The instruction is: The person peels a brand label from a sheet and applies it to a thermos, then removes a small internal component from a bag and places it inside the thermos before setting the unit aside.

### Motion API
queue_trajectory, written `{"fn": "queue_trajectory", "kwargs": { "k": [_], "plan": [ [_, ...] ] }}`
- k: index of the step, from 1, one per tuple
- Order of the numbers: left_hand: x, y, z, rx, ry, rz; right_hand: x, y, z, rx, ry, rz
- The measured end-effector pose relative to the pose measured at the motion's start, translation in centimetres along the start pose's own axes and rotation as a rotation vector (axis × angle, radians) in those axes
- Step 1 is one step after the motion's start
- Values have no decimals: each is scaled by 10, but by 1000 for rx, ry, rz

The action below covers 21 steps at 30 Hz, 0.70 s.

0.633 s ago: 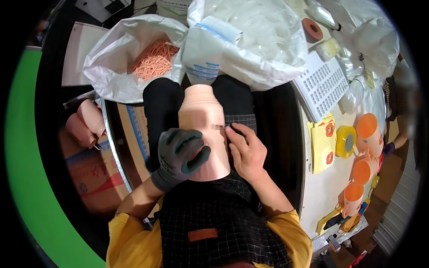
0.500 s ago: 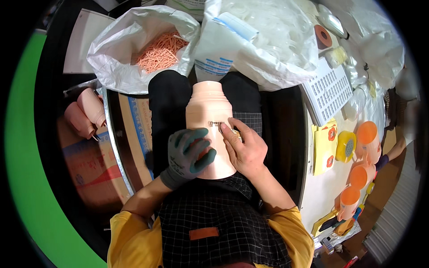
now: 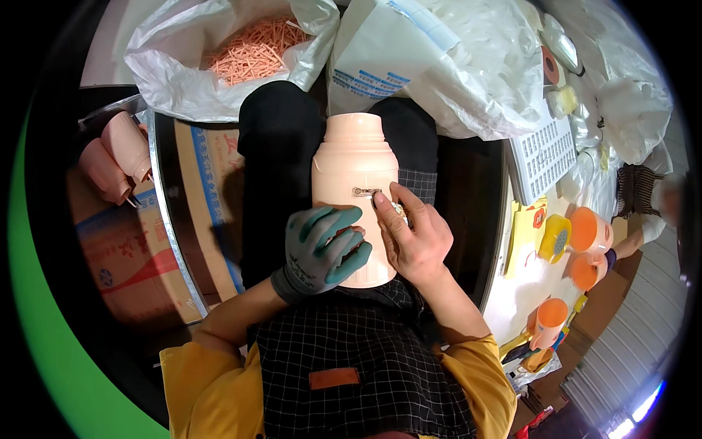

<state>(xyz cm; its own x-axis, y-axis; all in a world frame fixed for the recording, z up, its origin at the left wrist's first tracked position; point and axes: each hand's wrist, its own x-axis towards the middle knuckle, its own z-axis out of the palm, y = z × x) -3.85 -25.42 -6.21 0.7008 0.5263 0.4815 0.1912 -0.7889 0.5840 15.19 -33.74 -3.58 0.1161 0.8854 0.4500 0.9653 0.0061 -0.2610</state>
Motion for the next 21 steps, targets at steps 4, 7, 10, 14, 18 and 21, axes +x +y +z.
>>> {"fn": "queue_trajectory", "kwargs": {
  "k": [4, 7, 10, 14, 18, 21],
  "plan": [
    [-3, -3, 4, 21, 20, 27, -1, 6, 2, -1, -2, -20],
    [7, -1, 3, 40, -37, 8, 0, 10, -2, 0, -33, -18],
    [17, 4, -3, 62, -161, -100, 2, 20, -6, -4, -100, -69],
    [14, -2, -4, 78, -128, -65, -23, 69, -9, -138, -59, 183],
    [13, 2, -3, 132, -120, -98, 2, 16, -3, 324, -58, -75],
    [29, -7, -20, 87, -178, 54, -22, 23, 21, 440, 66, 223]
  ]
}}
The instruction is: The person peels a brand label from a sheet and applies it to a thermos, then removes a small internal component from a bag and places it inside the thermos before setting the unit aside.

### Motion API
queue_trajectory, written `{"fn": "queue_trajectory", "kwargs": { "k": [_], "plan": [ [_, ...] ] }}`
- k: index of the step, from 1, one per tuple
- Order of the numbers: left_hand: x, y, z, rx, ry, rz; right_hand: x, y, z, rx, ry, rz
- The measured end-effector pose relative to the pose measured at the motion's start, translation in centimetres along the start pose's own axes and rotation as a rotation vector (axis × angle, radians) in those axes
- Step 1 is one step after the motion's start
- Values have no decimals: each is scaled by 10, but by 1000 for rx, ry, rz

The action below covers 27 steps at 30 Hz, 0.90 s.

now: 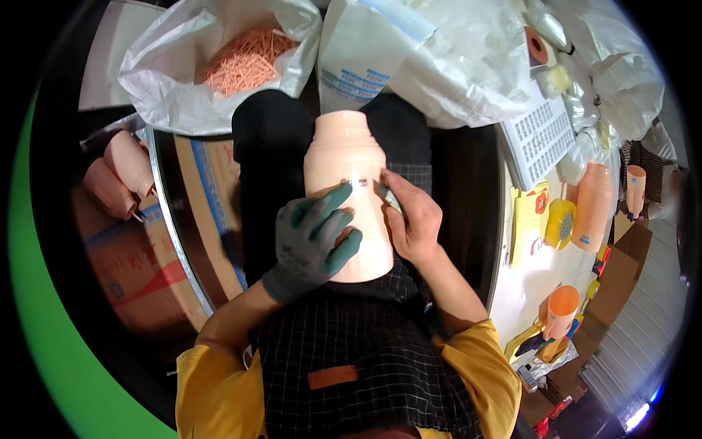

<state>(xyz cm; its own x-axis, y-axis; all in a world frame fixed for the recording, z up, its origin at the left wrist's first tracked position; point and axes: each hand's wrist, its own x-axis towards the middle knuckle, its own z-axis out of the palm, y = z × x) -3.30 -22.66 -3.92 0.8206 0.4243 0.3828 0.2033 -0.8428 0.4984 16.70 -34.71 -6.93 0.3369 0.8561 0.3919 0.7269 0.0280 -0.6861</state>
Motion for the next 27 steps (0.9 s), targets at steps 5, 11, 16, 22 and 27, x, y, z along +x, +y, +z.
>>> {"fn": "queue_trajectory", "kwargs": {
  "k": [5, 11, 16, 22, 27],
  "plan": [
    [70, -44, -11, -388, 264, -398, -21, -36, 21, 171, 124, 2],
    [89, -151, -10, -890, -320, -376, -38, -58, -23, 325, 82, 124],
    [106, -122, 33, -157, -289, -354, -84, -10, -129, 494, 636, 891],
    [191, 61, 41, -123, -210, 485, -134, 77, -210, -622, 622, 717],
    [194, 156, 186, 19, -553, 833, -125, 108, -211, -730, 513, 788]
  ]
}}
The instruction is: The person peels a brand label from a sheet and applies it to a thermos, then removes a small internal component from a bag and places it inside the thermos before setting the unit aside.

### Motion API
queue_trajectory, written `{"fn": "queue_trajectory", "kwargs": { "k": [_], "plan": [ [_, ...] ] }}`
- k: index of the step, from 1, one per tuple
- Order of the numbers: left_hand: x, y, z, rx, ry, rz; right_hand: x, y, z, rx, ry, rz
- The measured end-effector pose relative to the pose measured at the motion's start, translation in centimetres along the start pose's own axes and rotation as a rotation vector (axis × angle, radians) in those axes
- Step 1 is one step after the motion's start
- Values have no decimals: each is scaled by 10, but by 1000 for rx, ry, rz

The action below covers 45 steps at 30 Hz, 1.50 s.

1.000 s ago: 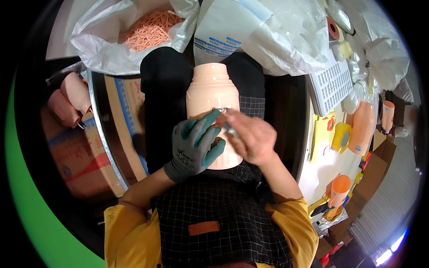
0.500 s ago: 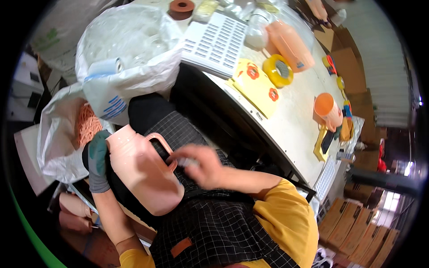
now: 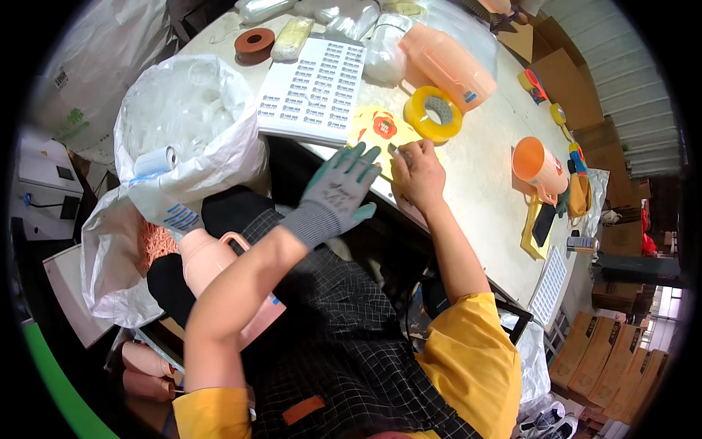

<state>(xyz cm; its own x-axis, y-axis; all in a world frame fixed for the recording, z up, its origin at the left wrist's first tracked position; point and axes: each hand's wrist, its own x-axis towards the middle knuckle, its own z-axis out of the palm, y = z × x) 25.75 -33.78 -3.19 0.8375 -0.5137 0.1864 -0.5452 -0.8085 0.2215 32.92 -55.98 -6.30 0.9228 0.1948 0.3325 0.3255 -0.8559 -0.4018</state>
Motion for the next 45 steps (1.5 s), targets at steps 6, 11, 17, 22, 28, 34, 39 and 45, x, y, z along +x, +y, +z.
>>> {"fn": "queue_trajectory", "kwargs": {
  "k": [6, 11, 17, 22, 28, 34, 39, 45],
  "plan": [
    [30, -9, 50, -2, -39, -47, 18, 4, 5, -81, -5, -122],
    [35, -2, 46, 30, -158, -79, 18, -1, 1, -87, -49, -126],
    [41, 2, 43, 34, -148, -76, 49, 4, -26, 1127, 178, 581],
    [32, 19, -35, 20, -347, -83, 28, -53, -26, 744, 55, 146],
    [-136, 84, -51, -179, -121, 40, -39, -140, -8, 641, -239, -382],
    [-287, 105, -75, -177, 452, -566, -86, -235, 19, 621, -515, -836],
    [-318, 120, -37, -19, 607, -898, -102, -256, 22, 511, -457, -1145],
    [-318, 113, 1, -78, 730, -876, -107, -253, 16, 410, -495, -1249]
  ]
}}
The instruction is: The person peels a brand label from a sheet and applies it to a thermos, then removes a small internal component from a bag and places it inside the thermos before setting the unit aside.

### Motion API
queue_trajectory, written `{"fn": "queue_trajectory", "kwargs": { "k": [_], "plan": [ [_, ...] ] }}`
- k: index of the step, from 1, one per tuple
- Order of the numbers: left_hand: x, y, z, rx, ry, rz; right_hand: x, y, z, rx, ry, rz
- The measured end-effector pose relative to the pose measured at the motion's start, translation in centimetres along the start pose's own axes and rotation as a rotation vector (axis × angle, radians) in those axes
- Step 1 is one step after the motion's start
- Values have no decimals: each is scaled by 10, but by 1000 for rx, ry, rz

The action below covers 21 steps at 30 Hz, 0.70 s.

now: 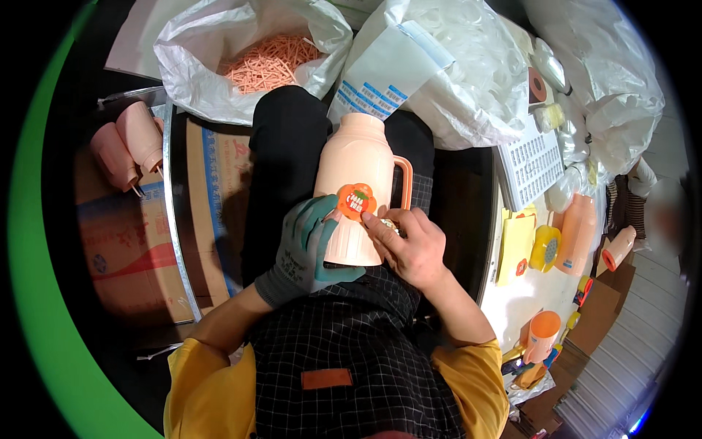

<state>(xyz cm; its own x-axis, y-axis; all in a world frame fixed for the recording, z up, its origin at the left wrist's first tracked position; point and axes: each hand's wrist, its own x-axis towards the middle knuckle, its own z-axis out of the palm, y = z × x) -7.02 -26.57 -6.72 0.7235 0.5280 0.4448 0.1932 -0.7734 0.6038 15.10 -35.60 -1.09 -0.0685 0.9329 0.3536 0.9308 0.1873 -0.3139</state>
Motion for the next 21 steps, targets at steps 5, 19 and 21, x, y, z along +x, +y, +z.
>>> {"fn": "queue_trajectory", "kwargs": {
  "k": [5, 19, 21],
  "plan": [
    [-2, -8, 1, -4, 45, 7, 14, 18, -9, 95, -41, -112],
    [9, -3, -2, 45, -83, 4, 28, 55, -15, 157, -251, -218],
    [13, 2, -10, 85, -199, -35, 28, 58, -15, 151, -278, -239]
  ]
}}
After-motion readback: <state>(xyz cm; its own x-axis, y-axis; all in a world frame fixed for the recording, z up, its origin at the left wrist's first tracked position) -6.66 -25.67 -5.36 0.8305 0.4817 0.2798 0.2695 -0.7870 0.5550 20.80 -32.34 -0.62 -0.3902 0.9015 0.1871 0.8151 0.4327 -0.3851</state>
